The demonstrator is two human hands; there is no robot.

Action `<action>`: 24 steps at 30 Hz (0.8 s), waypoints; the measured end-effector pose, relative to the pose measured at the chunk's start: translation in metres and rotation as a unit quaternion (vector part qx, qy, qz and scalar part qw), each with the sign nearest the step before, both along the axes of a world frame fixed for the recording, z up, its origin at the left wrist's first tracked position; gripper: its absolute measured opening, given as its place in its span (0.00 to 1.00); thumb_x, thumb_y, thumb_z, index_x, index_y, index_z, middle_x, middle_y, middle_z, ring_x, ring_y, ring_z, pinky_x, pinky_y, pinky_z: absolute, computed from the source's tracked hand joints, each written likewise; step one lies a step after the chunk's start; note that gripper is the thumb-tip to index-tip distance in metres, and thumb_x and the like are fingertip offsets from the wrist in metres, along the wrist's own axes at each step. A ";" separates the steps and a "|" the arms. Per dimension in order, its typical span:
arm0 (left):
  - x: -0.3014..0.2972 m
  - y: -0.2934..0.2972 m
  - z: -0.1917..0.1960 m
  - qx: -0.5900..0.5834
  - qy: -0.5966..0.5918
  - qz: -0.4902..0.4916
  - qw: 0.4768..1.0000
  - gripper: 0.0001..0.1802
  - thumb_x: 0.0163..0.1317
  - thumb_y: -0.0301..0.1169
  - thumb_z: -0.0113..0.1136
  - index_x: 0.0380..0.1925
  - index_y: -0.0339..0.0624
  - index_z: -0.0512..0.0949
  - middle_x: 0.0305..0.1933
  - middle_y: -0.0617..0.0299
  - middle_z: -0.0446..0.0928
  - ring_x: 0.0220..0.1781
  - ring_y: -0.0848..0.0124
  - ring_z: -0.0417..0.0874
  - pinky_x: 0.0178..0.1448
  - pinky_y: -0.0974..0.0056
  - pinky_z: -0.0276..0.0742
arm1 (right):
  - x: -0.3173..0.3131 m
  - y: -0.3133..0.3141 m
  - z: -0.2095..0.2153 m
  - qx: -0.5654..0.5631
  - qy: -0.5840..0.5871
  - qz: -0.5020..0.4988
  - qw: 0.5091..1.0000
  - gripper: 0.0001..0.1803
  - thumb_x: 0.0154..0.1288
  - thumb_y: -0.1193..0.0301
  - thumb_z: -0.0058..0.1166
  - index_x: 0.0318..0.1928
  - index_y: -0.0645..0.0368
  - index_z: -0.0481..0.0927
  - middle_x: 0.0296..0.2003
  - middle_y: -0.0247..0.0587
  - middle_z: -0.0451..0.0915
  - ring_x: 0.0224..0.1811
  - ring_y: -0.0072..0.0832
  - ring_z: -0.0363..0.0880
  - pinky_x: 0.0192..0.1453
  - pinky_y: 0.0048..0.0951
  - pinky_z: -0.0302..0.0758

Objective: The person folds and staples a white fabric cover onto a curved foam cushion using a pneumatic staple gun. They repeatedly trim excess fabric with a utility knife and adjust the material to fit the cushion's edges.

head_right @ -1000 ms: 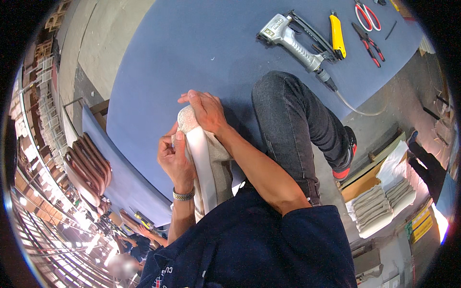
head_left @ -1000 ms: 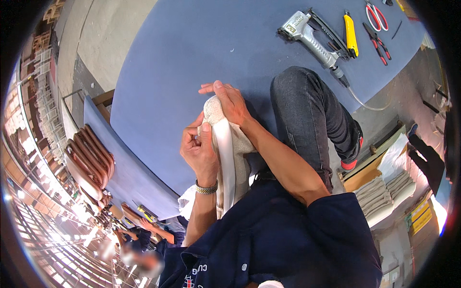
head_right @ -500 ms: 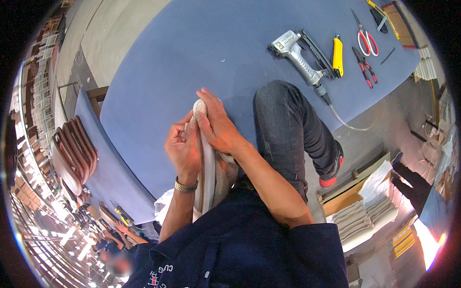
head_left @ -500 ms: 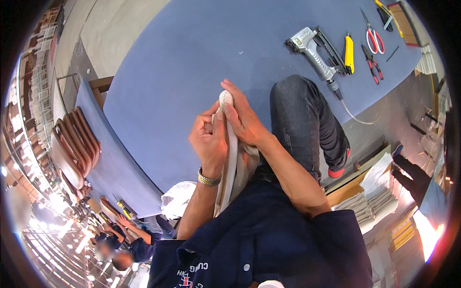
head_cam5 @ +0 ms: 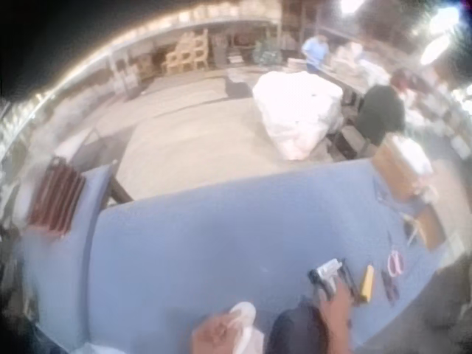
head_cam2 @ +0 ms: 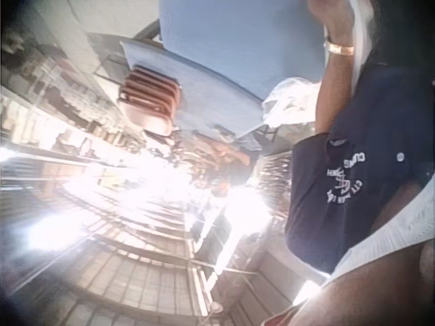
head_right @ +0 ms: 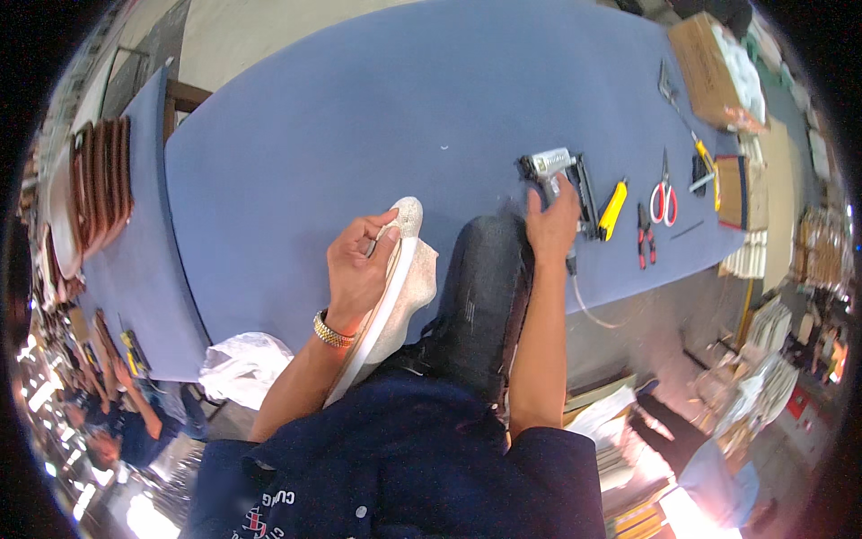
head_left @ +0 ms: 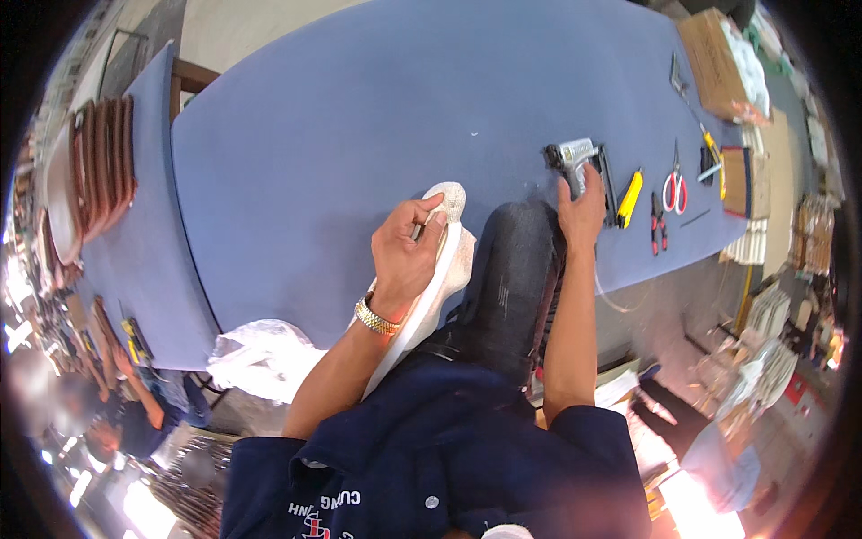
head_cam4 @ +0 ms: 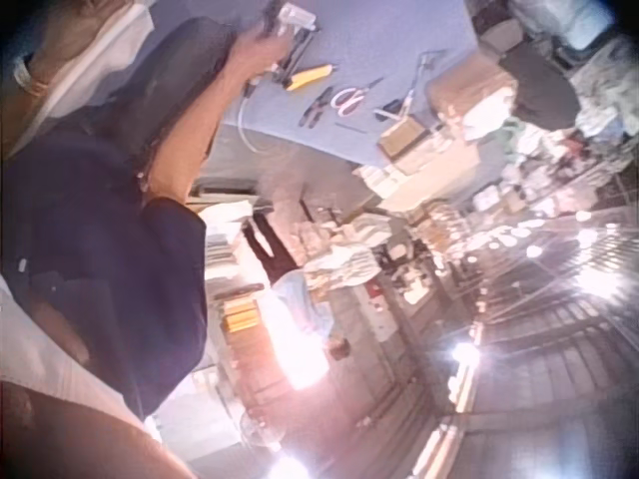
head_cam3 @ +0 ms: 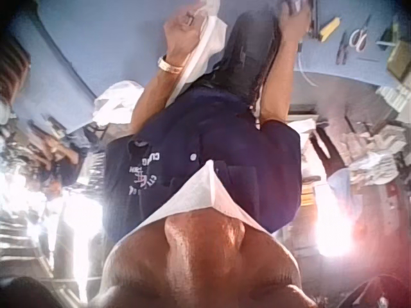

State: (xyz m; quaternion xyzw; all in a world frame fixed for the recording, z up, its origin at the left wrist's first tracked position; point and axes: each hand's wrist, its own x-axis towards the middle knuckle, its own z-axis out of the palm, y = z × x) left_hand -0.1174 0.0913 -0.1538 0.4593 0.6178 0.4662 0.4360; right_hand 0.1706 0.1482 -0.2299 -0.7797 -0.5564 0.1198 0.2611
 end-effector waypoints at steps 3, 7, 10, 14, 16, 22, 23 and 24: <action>0.007 -0.001 0.011 -0.054 -0.027 0.009 0.998 0.11 0.67 0.24 0.66 0.29 0.35 0.74 0.53 0.52 0.88 0.41 0.77 0.84 0.46 0.69 0.79 | 0.030 0.007 -0.025 -0.104 -0.088 0.029 0.990 0.42 0.60 0.68 0.70 0.72 0.60 0.65 0.58 0.61 0.77 0.63 0.59 0.74 0.65 0.54 0.72; 0.018 -0.002 0.028 -0.063 0.019 -0.017 0.998 0.11 0.68 0.23 0.66 0.28 0.34 0.74 0.54 0.52 0.88 0.50 0.75 0.86 0.52 0.67 0.81 | 0.059 0.027 -0.025 -0.161 -0.063 0.065 0.983 0.43 0.58 0.70 0.69 0.72 0.61 0.64 0.55 0.63 0.79 0.58 0.58 0.78 0.63 0.52 0.74; 0.020 -0.002 0.030 -0.069 0.040 -0.007 0.997 0.11 0.65 0.23 0.68 0.28 0.34 0.74 0.52 0.52 0.88 0.47 0.74 0.87 0.46 0.68 0.82 | 0.054 0.033 0.031 -0.146 -0.034 0.088 0.985 0.29 0.61 0.67 0.67 0.59 0.67 0.75 0.44 0.59 0.85 0.44 0.49 0.86 0.52 0.44 0.81; 0.021 -0.007 0.025 -0.031 0.063 -0.008 0.998 0.11 0.65 0.23 0.68 0.27 0.33 0.75 0.52 0.52 0.88 0.44 0.72 0.88 0.40 0.68 0.82 | 0.028 -0.004 0.134 -0.195 0.283 0.062 0.937 0.22 0.65 0.65 0.69 0.52 0.67 0.80 0.35 0.43 0.86 0.31 0.28 0.85 0.39 0.29 0.81; 0.023 -0.009 0.023 -0.036 0.037 -0.004 0.999 0.11 0.65 0.23 0.68 0.27 0.33 0.75 0.52 0.51 0.88 0.43 0.71 0.88 0.38 0.67 0.82 | 0.009 -0.030 0.171 -0.237 0.323 0.090 0.912 0.20 0.64 0.69 0.70 0.52 0.65 0.80 0.36 0.39 0.85 0.34 0.23 0.83 0.41 0.27 0.80; 0.027 -0.009 0.025 -0.022 0.048 -0.005 0.999 0.12 0.64 0.23 0.69 0.27 0.33 0.74 0.52 0.48 0.88 0.43 0.70 0.89 0.37 0.68 0.84 | -0.039 -0.046 0.192 -0.206 0.196 0.333 0.899 0.22 0.50 0.78 0.70 0.48 0.65 0.81 0.41 0.47 0.85 0.41 0.41 0.85 0.50 0.35 0.79; 0.028 -0.009 0.025 -0.023 0.048 -0.005 0.999 0.12 0.64 0.23 0.69 0.27 0.33 0.74 0.52 0.48 0.88 0.44 0.69 0.89 0.38 0.68 0.84 | -0.047 -0.044 0.191 -0.200 0.189 0.325 0.905 0.21 0.47 0.76 0.69 0.45 0.66 0.81 0.38 0.52 0.82 0.40 0.49 0.83 0.48 0.35 0.79; 0.027 -0.007 0.025 -0.023 0.048 -0.005 0.999 0.12 0.63 0.23 0.69 0.26 0.33 0.74 0.52 0.48 0.88 0.44 0.69 0.89 0.39 0.68 0.84 | -0.050 -0.042 0.190 -0.193 0.177 0.334 0.905 0.20 0.49 0.77 0.70 0.45 0.66 0.82 0.38 0.48 0.83 0.40 0.42 0.84 0.47 0.32 0.78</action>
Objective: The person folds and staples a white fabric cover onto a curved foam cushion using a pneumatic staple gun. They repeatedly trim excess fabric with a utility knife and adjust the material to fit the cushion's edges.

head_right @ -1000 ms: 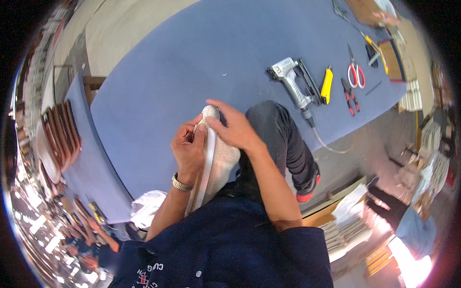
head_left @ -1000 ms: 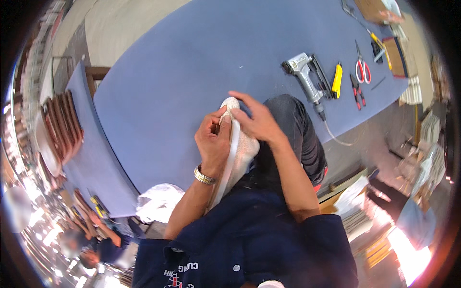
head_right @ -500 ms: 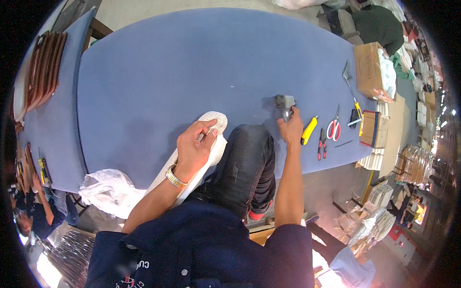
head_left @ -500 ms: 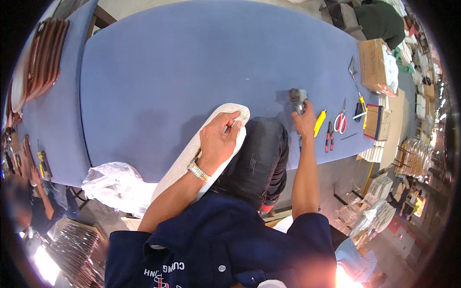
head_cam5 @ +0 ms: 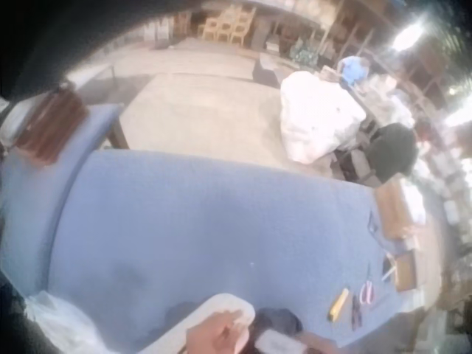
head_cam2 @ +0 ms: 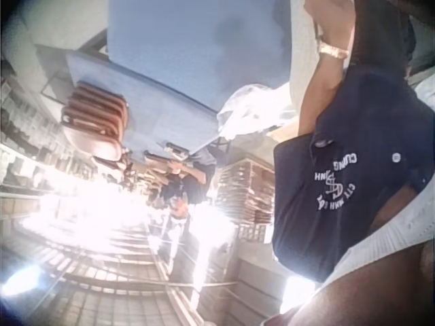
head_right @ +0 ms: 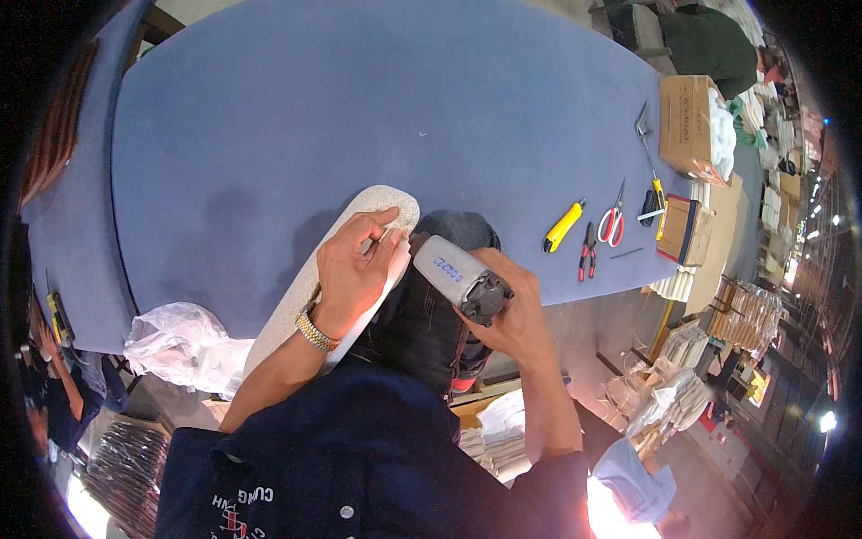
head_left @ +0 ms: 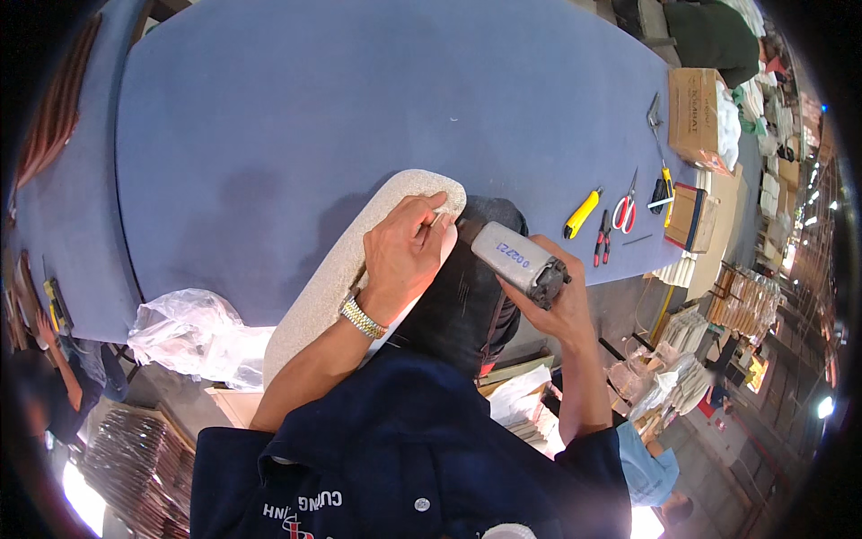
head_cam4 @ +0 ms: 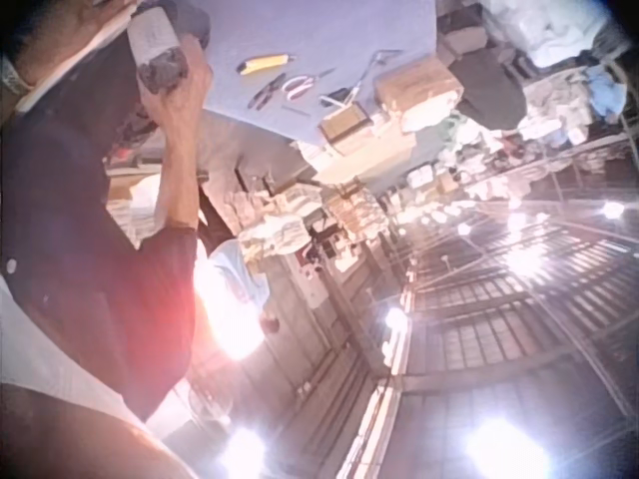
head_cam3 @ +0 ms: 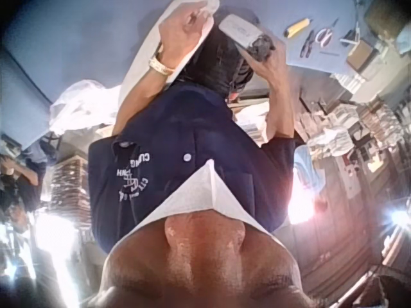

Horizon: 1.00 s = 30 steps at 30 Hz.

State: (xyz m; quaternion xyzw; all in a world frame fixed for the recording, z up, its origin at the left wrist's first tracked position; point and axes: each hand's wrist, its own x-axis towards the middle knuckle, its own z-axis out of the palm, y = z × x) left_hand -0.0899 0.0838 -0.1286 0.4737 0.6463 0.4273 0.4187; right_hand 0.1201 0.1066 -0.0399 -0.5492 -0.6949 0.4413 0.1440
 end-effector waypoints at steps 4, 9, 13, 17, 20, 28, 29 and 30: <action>-0.003 0.001 0.000 -0.022 -0.018 -0.004 1.000 0.12 0.63 0.22 0.68 0.26 0.33 0.73 0.52 0.48 0.88 0.49 0.65 0.90 0.43 0.67 0.85 | -0.007 0.007 -0.004 0.029 -0.010 0.024 0.999 0.18 0.53 0.77 0.71 0.45 0.66 0.82 0.35 0.43 0.83 0.38 0.28 0.83 0.45 0.28 0.78; -0.006 0.001 0.001 -0.020 -0.019 -0.007 1.000 0.11 0.64 0.21 0.68 0.27 0.33 0.73 0.53 0.48 0.87 0.56 0.61 0.89 0.49 0.64 0.85 | -0.014 0.011 -0.006 0.009 -0.004 0.022 1.000 0.19 0.51 0.77 0.71 0.44 0.65 0.81 0.34 0.43 0.81 0.35 0.29 0.81 0.44 0.29 0.77; -0.008 0.004 0.000 -0.042 -0.055 -0.013 0.998 0.10 0.64 0.20 0.67 0.28 0.31 0.74 0.54 0.48 0.87 0.61 0.58 0.87 0.56 0.62 0.84 | -0.016 0.011 -0.006 -0.029 0.002 0.014 0.999 0.23 0.47 0.74 0.70 0.46 0.65 0.80 0.37 0.48 0.82 0.39 0.44 0.83 0.45 0.33 0.79; -0.010 0.006 -0.001 -0.031 -0.054 -0.024 0.998 0.06 0.65 0.19 0.66 0.31 0.31 0.77 0.54 0.47 0.86 0.63 0.56 0.85 0.59 0.61 0.83 | -0.022 0.013 -0.002 -0.102 -0.040 0.003 0.994 0.30 0.43 0.70 0.73 0.50 0.64 0.79 0.39 0.51 0.82 0.43 0.53 0.83 0.48 0.37 0.80; -0.009 0.007 0.000 -0.044 -0.063 -0.032 0.996 0.04 0.65 0.19 0.65 0.33 0.31 0.79 0.54 0.48 0.86 0.63 0.56 0.85 0.60 0.61 0.83 | -0.023 0.016 0.000 -0.134 -0.063 0.016 0.989 0.35 0.43 0.65 0.75 0.53 0.64 0.78 0.41 0.52 0.82 0.46 0.55 0.83 0.49 0.40 0.80; -0.007 0.006 -0.004 -0.061 -0.084 -0.037 0.994 0.04 0.64 0.18 0.66 0.33 0.31 0.79 0.53 0.45 0.86 0.58 0.57 0.88 0.63 0.59 0.82 | -0.018 0.031 0.001 -0.175 -0.070 0.047 0.981 0.42 0.43 0.52 0.76 0.55 0.65 0.78 0.44 0.54 0.82 0.48 0.57 0.83 0.51 0.44 0.79; -0.006 0.006 -0.004 -0.053 -0.082 -0.036 0.995 0.04 0.64 0.18 0.66 0.33 0.31 0.79 0.53 0.45 0.86 0.57 0.58 0.89 0.64 0.58 0.82 | -0.017 0.031 -0.001 -0.175 -0.071 0.051 0.981 0.42 0.44 0.51 0.76 0.55 0.65 0.78 0.44 0.54 0.81 0.48 0.57 0.83 0.51 0.44 0.79; -0.006 0.006 -0.005 -0.043 -0.076 -0.038 0.995 0.03 0.64 0.18 0.66 0.34 0.31 0.79 0.52 0.44 0.86 0.57 0.58 0.89 0.64 0.58 0.82 | -0.021 0.033 0.000 -0.158 -0.074 0.047 0.984 0.36 0.46 0.57 0.75 0.53 0.65 0.79 0.42 0.52 0.82 0.45 0.52 0.84 0.49 0.41 0.80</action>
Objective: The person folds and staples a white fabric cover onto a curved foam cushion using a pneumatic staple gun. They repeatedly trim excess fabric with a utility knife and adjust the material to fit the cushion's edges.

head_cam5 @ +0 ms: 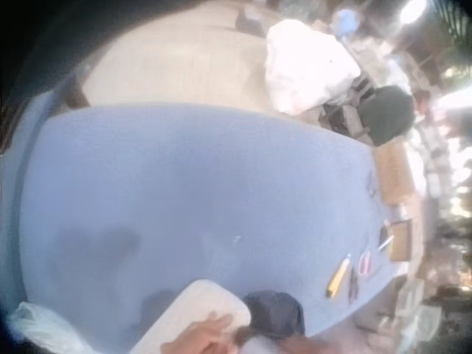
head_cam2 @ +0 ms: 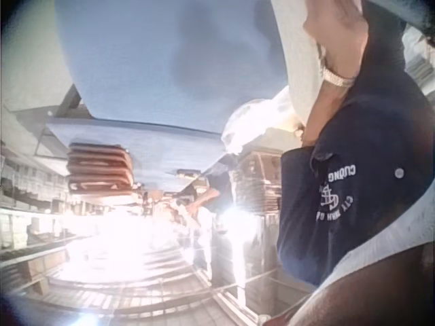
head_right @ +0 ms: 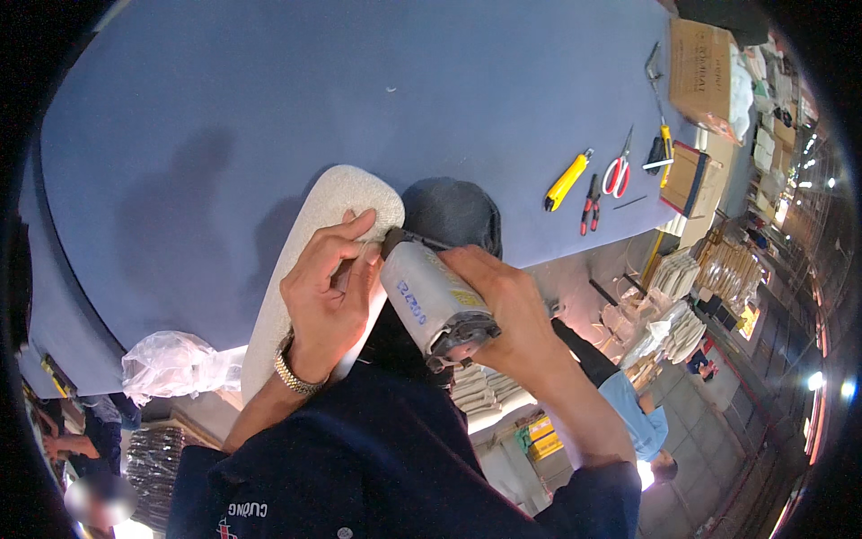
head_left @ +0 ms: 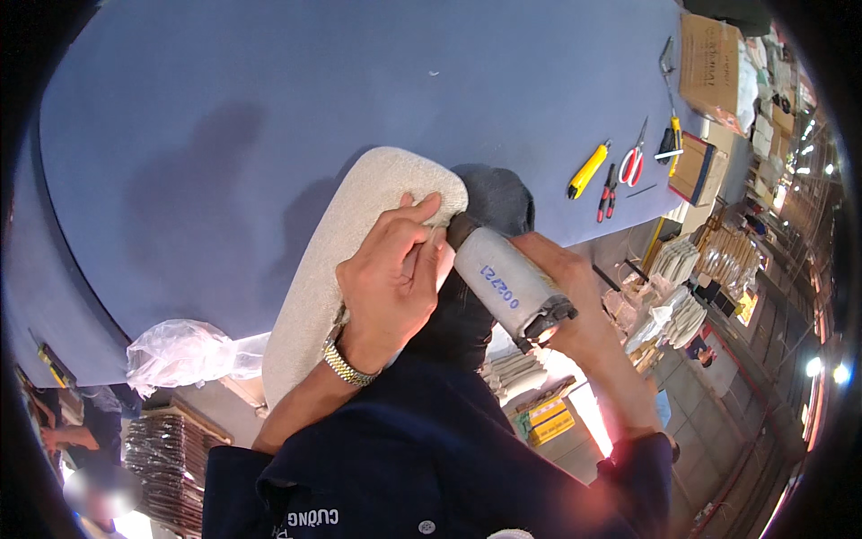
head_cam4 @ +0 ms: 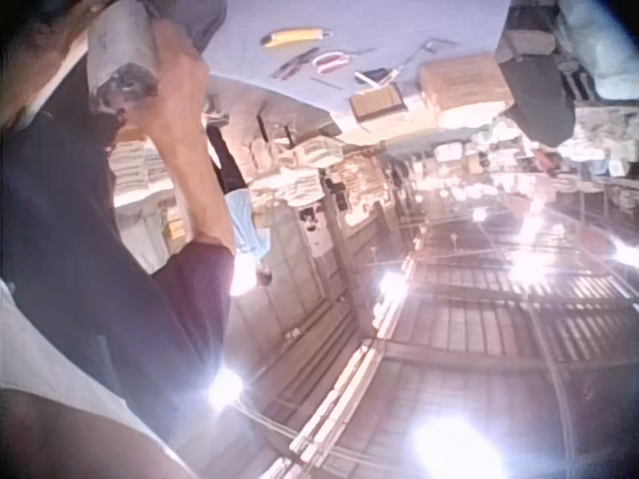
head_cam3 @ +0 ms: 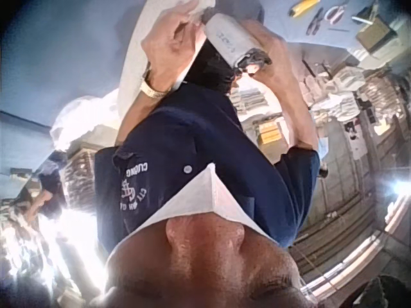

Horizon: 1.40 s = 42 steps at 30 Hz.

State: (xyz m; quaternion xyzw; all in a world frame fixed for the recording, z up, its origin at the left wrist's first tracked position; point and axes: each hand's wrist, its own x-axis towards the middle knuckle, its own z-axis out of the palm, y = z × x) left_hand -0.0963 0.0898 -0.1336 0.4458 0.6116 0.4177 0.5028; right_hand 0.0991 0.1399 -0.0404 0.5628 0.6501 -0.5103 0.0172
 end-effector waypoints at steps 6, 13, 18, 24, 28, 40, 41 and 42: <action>0.010 -0.003 -0.004 0.010 0.003 0.008 1.000 0.03 0.64 0.17 0.65 0.34 0.31 0.79 0.52 0.44 0.86 0.58 0.58 0.88 0.66 0.57 0.81 | 0.013 -0.008 -0.012 -0.005 0.006 -0.002 1.000 0.41 0.48 0.45 0.73 0.54 0.65 0.78 0.41 0.52 0.81 0.47 0.57 0.83 0.50 0.44 0.79; 0.019 -0.011 -0.003 0.037 0.046 0.008 0.998 0.03 0.66 0.20 0.65 0.34 0.32 0.80 0.54 0.49 0.87 0.63 0.55 0.86 0.61 0.61 0.82 | 0.028 -0.035 -0.028 0.123 0.029 0.009 0.992 0.37 0.37 0.70 0.76 0.54 0.66 0.80 0.47 0.53 0.85 0.49 0.52 0.85 0.52 0.42 0.82; 0.020 -0.012 -0.001 0.042 0.052 0.010 0.998 0.04 0.66 0.22 0.65 0.33 0.32 0.81 0.53 0.49 0.87 0.62 0.56 0.86 0.61 0.60 0.81 | 0.033 -0.047 -0.021 0.145 0.059 -0.017 0.988 0.38 0.35 0.73 0.77 0.54 0.66 0.81 0.47 0.52 0.86 0.48 0.50 0.87 0.52 0.40 0.83; 0.017 -0.010 -0.001 0.068 0.057 0.004 0.996 0.05 0.65 0.22 0.66 0.32 0.35 0.79 0.53 0.50 0.87 0.63 0.54 0.86 0.51 0.63 0.87 | 0.032 -0.053 -0.026 0.172 0.102 -0.033 0.979 0.38 0.35 0.72 0.78 0.53 0.66 0.81 0.45 0.52 0.86 0.47 0.51 0.86 0.51 0.40 0.83; 0.014 -0.010 -0.004 0.061 0.059 -0.003 0.996 0.04 0.65 0.21 0.66 0.32 0.34 0.79 0.54 0.50 0.87 0.64 0.54 0.85 0.54 0.62 0.86 | 0.023 -0.045 -0.023 0.148 0.091 -0.025 0.985 0.37 0.36 0.70 0.79 0.53 0.64 0.81 0.43 0.52 0.85 0.46 0.53 0.85 0.50 0.40 0.82; 0.000 0.001 -0.004 0.033 0.014 -0.012 0.999 0.04 0.69 0.20 0.62 0.33 0.33 0.79 0.56 0.47 0.85 0.57 0.65 0.86 0.59 0.64 0.81 | -0.002 -0.034 -0.021 0.085 0.045 -0.058 0.994 0.30 0.44 0.70 0.74 0.50 0.62 0.80 0.42 0.51 0.83 0.47 0.54 0.83 0.50 0.43 0.80; -0.003 0.000 -0.005 0.025 0.000 -0.009 1.000 0.04 0.70 0.20 0.62 0.34 0.33 0.79 0.57 0.47 0.85 0.56 0.67 0.86 0.58 0.65 0.81 | -0.004 -0.034 -0.020 0.099 0.055 -0.056 0.992 0.29 0.45 0.70 0.73 0.50 0.63 0.80 0.42 0.51 0.83 0.47 0.54 0.83 0.50 0.43 0.80; -0.009 0.000 -0.007 0.022 -0.010 -0.008 1.000 0.04 0.71 0.21 0.61 0.34 0.33 0.79 0.58 0.47 0.84 0.55 0.69 0.85 0.56 0.66 0.81 | -0.008 -0.036 -0.018 0.123 0.079 -0.063 0.987 0.28 0.45 0.71 0.72 0.51 0.63 0.80 0.43 0.52 0.83 0.47 0.54 0.83 0.50 0.42 0.80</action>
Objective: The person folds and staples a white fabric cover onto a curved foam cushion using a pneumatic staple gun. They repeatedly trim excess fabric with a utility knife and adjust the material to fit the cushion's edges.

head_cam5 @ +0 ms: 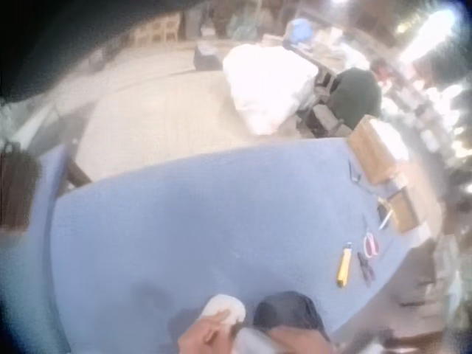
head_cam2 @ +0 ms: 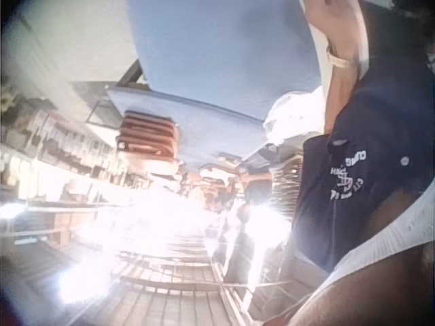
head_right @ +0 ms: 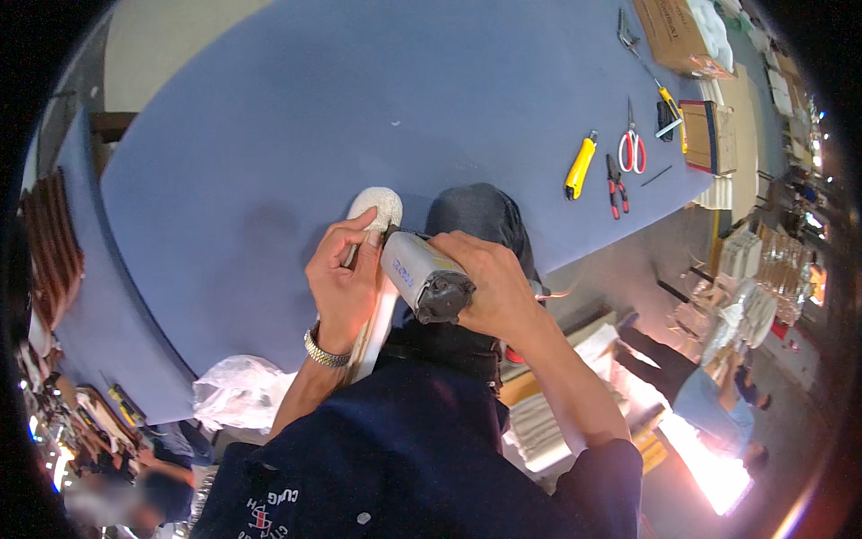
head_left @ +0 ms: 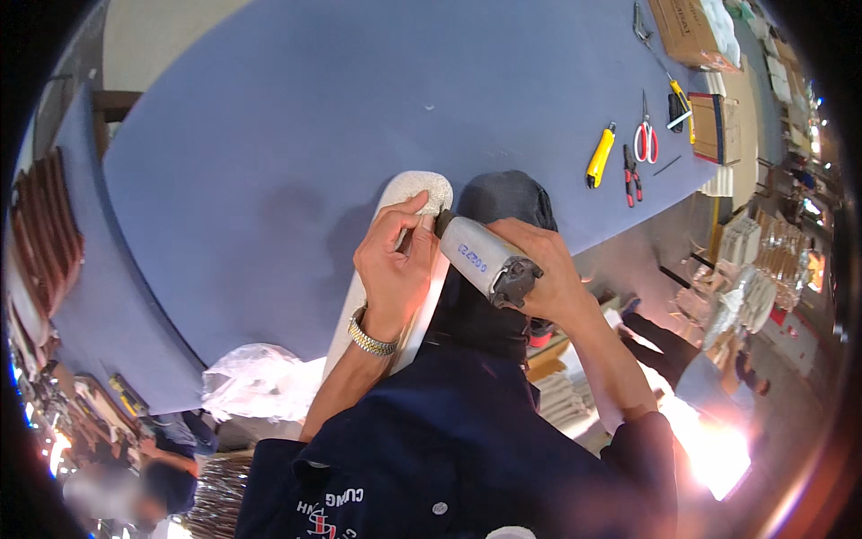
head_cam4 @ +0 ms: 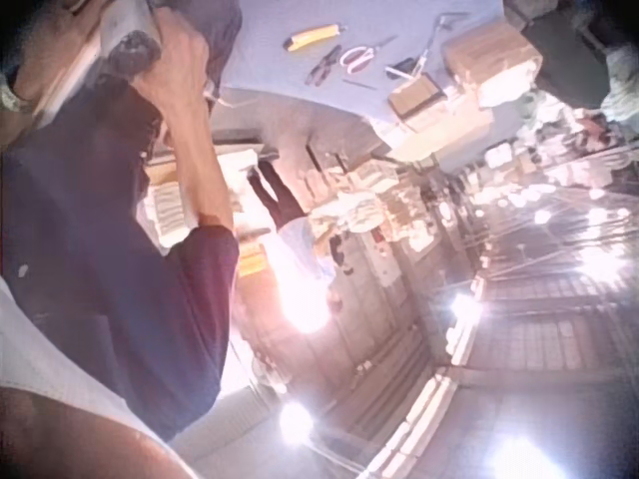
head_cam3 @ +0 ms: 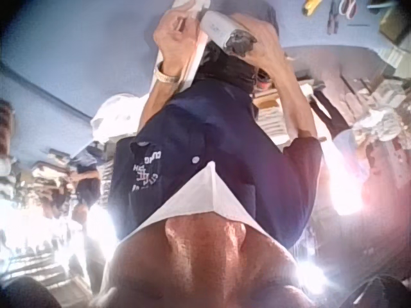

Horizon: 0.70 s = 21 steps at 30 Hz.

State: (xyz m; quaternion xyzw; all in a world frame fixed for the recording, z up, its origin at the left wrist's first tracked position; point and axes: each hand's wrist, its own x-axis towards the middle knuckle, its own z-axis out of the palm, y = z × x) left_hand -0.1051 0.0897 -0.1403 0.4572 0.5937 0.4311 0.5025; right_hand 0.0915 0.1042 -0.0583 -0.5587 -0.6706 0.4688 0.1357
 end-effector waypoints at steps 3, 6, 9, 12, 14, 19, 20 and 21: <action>-0.024 0.009 0.002 -0.013 -0.048 0.028 0.998 0.04 0.72 0.21 0.61 0.36 0.34 0.80 0.59 0.47 0.84 0.52 0.74 0.85 0.53 0.68 0.81 | 0.004 -0.007 -0.010 0.105 0.097 -0.033 0.989 0.28 0.47 0.73 0.69 0.53 0.63 0.82 0.44 0.53 0.84 0.48 0.50 0.85 0.53 0.39 0.81; -0.052 0.015 0.008 -0.035 -0.028 0.038 0.998 0.04 0.72 0.23 0.61 0.36 0.34 0.82 0.57 0.46 0.85 0.48 0.77 0.84 0.49 0.72 0.80 | 0.034 -0.019 -0.013 0.124 0.033 -0.141 0.982 0.29 0.57 0.70 0.74 0.58 0.66 0.79 0.49 0.47 0.87 0.50 0.33 0.87 0.58 0.37 0.81; -0.082 0.024 -0.005 -0.001 -0.007 0.027 1.000 0.04 0.71 0.24 0.63 0.36 0.34 0.83 0.56 0.46 0.86 0.48 0.76 0.85 0.49 0.72 0.79 | 0.058 0.027 -0.015 0.157 -0.232 -0.173 0.944 0.31 0.57 0.70 0.74 0.61 0.62 0.77 0.51 0.52 0.85 0.56 0.47 0.84 0.61 0.40 0.79; -0.099 0.035 -0.013 0.024 -0.047 0.027 0.998 0.04 0.71 0.24 0.63 0.36 0.34 0.83 0.56 0.46 0.85 0.48 0.74 0.85 0.51 0.69 0.80 | 0.089 0.059 -0.081 0.150 -0.276 -0.201 0.928 0.31 0.58 0.72 0.69 0.63 0.57 0.77 0.62 0.52 0.76 0.59 0.56 0.80 0.62 0.48 0.78; -0.099 0.038 -0.012 0.002 -0.064 0.034 0.997 0.04 0.70 0.24 0.64 0.37 0.34 0.83 0.56 0.46 0.85 0.49 0.72 0.85 0.52 0.68 0.81 | 0.113 0.061 -0.137 0.193 -0.259 -0.229 0.918 0.31 0.59 0.71 0.68 0.64 0.56 0.76 0.63 0.51 0.75 0.60 0.55 0.79 0.62 0.49 0.77; -0.094 0.034 -0.007 -0.003 -0.035 0.050 0.998 0.04 0.72 0.22 0.61 0.36 0.34 0.82 0.56 0.50 0.85 0.40 0.82 0.81 0.43 0.73 0.78 | 0.182 0.046 -0.205 0.197 -0.236 -0.285 0.908 0.31 0.64 0.59 0.66 0.65 0.54 0.76 0.59 0.57 0.76 0.62 0.57 0.76 0.62 0.51 0.76; -0.090 0.031 -0.005 -0.007 -0.033 0.048 0.998 0.04 0.72 0.22 0.61 0.37 0.34 0.82 0.57 0.50 0.85 0.40 0.82 0.81 0.44 0.73 0.78 | 0.200 0.042 -0.215 0.198 -0.281 -0.309 0.887 0.31 0.65 0.56 0.66 0.65 0.54 0.76 0.58 0.58 0.75 0.63 0.57 0.75 0.62 0.51 0.75; -0.086 0.028 -0.004 -0.001 -0.036 0.050 0.998 0.03 0.72 0.22 0.61 0.37 0.34 0.82 0.57 0.50 0.85 0.40 0.82 0.81 0.44 0.73 0.79 | 0.207 0.041 -0.218 0.183 -0.322 -0.351 0.860 0.31 0.65 0.54 0.66 0.64 0.55 0.76 0.58 0.58 0.76 0.62 0.56 0.76 0.62 0.51 0.75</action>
